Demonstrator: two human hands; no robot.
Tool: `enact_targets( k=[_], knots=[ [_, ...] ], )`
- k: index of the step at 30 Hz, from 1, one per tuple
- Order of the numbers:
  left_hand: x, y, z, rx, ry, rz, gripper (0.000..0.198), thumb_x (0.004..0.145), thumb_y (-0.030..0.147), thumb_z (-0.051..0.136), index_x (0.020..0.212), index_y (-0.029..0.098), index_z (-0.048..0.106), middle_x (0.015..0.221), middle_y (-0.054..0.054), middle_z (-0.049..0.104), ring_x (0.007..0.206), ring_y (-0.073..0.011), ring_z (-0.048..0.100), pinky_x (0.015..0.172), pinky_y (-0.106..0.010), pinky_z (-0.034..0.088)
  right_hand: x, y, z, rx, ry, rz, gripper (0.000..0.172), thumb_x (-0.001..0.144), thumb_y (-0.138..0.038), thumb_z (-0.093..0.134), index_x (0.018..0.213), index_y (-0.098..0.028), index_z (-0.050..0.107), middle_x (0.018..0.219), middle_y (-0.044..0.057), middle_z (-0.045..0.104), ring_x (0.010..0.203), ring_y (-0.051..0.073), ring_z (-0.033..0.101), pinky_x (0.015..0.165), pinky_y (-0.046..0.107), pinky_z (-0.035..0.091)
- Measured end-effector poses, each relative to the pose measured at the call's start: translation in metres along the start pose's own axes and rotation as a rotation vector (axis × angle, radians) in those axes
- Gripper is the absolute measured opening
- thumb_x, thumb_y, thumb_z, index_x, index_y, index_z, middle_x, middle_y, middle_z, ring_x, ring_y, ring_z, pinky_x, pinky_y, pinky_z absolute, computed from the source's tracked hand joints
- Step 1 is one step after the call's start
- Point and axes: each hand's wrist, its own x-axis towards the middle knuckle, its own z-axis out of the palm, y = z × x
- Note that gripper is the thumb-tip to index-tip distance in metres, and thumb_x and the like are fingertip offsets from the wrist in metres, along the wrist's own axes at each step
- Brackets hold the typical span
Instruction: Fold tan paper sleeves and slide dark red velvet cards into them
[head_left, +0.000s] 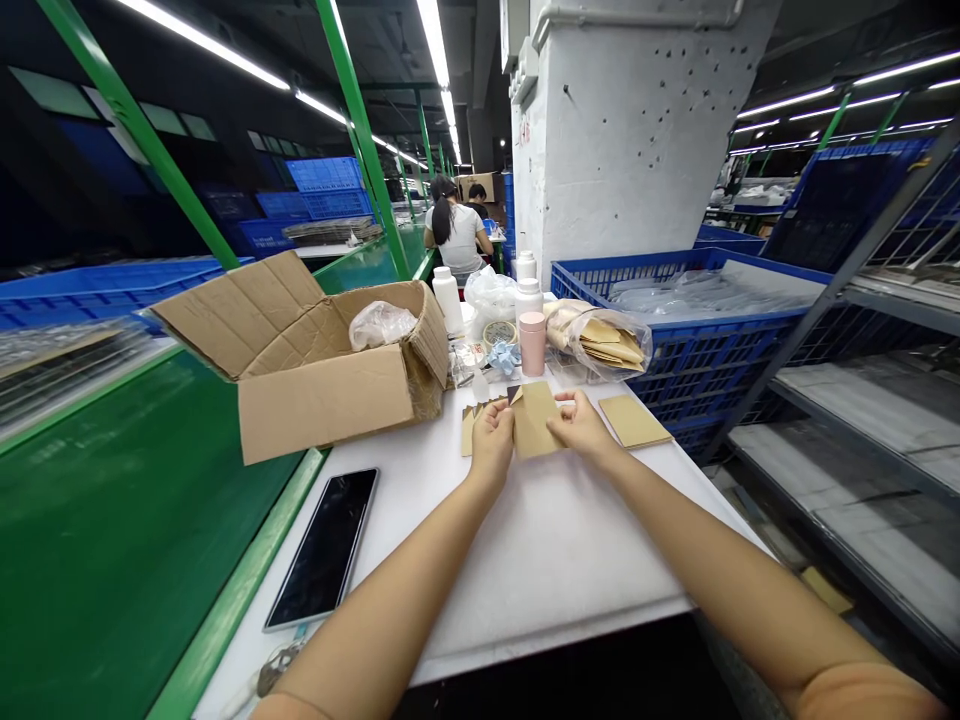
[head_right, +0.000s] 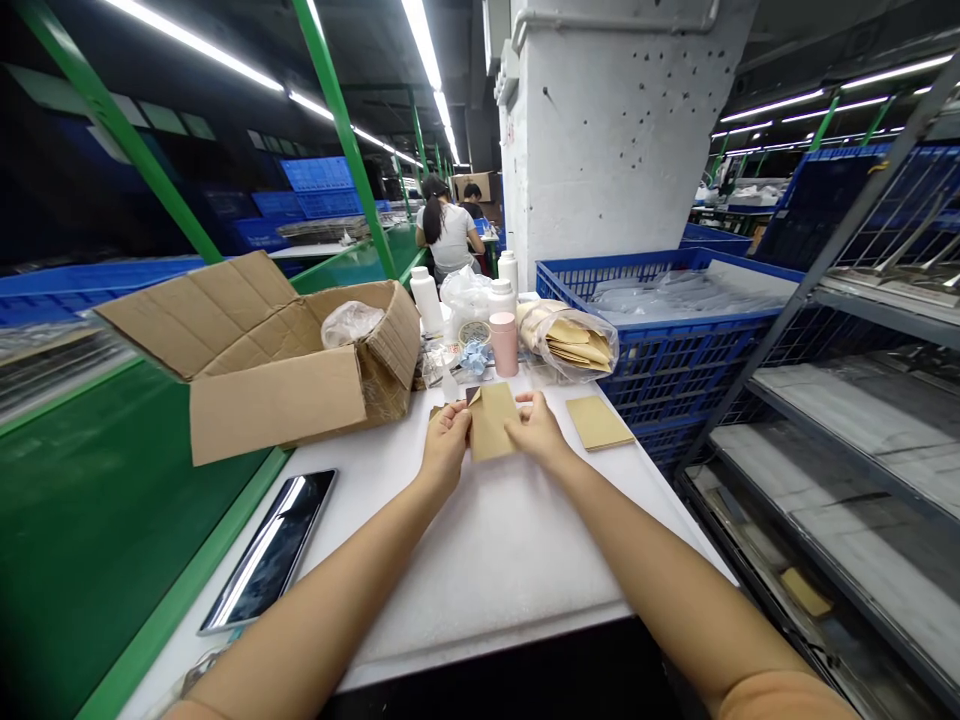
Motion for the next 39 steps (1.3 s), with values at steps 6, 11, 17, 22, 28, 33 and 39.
enact_targets(
  k=[6, 11, 17, 22, 28, 33, 39],
  knots=[
    [0.005, 0.003, -0.013, 0.353, -0.106, 0.134, 0.029, 0.086, 0.014, 0.034, 0.108, 0.017, 0.053, 0.112, -0.010, 0.062, 0.107, -0.0188, 0.056, 0.093, -0.035, 0.043, 0.032, 0.029, -0.017, -0.130, 0.189, -0.017, 0.030, 0.062, -0.028, 0.057, 0.089, -0.021, 0.045, 0.067, -0.001, 0.066, 0.060, 0.018, 0.062, 0.056, 0.027, 0.047],
    [-0.013, 0.004, -0.008, 0.795, -0.341, 0.199, 0.042, 0.066, 0.001, 0.049, 0.106, 0.013, 0.058, 0.128, -0.015, 0.051, 0.123, -0.0277, 0.041, 0.105, -0.040, 0.029, 0.041, 0.039, -0.006, -0.213, 0.211, -0.003, 0.028, 0.061, -0.028, 0.058, 0.086, -0.020, 0.051, 0.067, 0.001, 0.065, 0.061, 0.018, 0.062, 0.057, 0.028, 0.047],
    [-0.019, 0.002, 0.000, 1.130, -0.479, 0.238, 0.050, 0.072, 0.008, 0.047, 0.121, 0.007, 0.046, 0.128, -0.019, 0.046, 0.121, -0.0307, 0.038, 0.103, -0.042, 0.030, 0.043, 0.043, 0.002, -0.287, 0.199, -0.027, 0.025, 0.062, -0.028, 0.058, 0.085, -0.018, 0.056, 0.073, 0.004, 0.067, 0.065, 0.018, 0.063, 0.062, 0.028, 0.049],
    [-0.017, 0.004, -0.002, 1.257, -0.536, 0.283, 0.050, 0.076, 0.012, 0.043, 0.126, 0.012, 0.043, 0.126, -0.015, 0.047, 0.118, -0.0291, 0.040, 0.100, -0.040, 0.033, 0.041, 0.040, 0.003, -0.329, 0.192, -0.045, 0.023, 0.064, -0.028, 0.057, 0.085, -0.018, 0.057, 0.075, 0.004, 0.067, 0.068, 0.017, 0.063, 0.065, 0.029, 0.050],
    [-0.019, 0.005, -0.001, 1.351, -0.561, 0.284, 0.055, 0.079, 0.014, 0.042, 0.133, 0.016, 0.038, 0.137, -0.015, 0.037, 0.123, -0.0304, 0.036, 0.102, -0.040, 0.031, 0.042, 0.040, 0.004, -0.368, 0.218, -0.053, 0.022, 0.066, -0.023, 0.055, 0.086, -0.017, 0.060, 0.080, 0.005, 0.069, 0.073, 0.017, 0.064, 0.070, 0.029, 0.050],
    [-0.019, 0.007, -0.001, 1.363, -0.577, 0.302, 0.054, 0.080, 0.014, 0.042, 0.133, 0.021, 0.040, 0.138, -0.014, 0.037, 0.123, -0.0310, 0.036, 0.101, -0.041, 0.031, 0.042, 0.040, 0.004, -0.394, 0.212, -0.064, 0.024, 0.069, -0.023, 0.052, 0.090, -0.017, 0.062, 0.083, 0.006, 0.070, 0.075, 0.017, 0.065, 0.070, 0.028, 0.051],
    [-0.019, 0.009, -0.002, 1.322, -0.585, 0.328, 0.056, 0.079, 0.011, 0.041, 0.133, 0.025, 0.041, 0.135, -0.011, 0.041, 0.118, -0.0296, 0.039, 0.100, -0.042, 0.031, 0.037, 0.033, 0.000, -0.468, 0.162, -0.093, 0.017, 0.069, -0.020, 0.052, 0.077, -0.018, 0.068, 0.082, 0.005, 0.072, 0.080, 0.019, 0.066, 0.077, 0.029, 0.049]
  ],
)
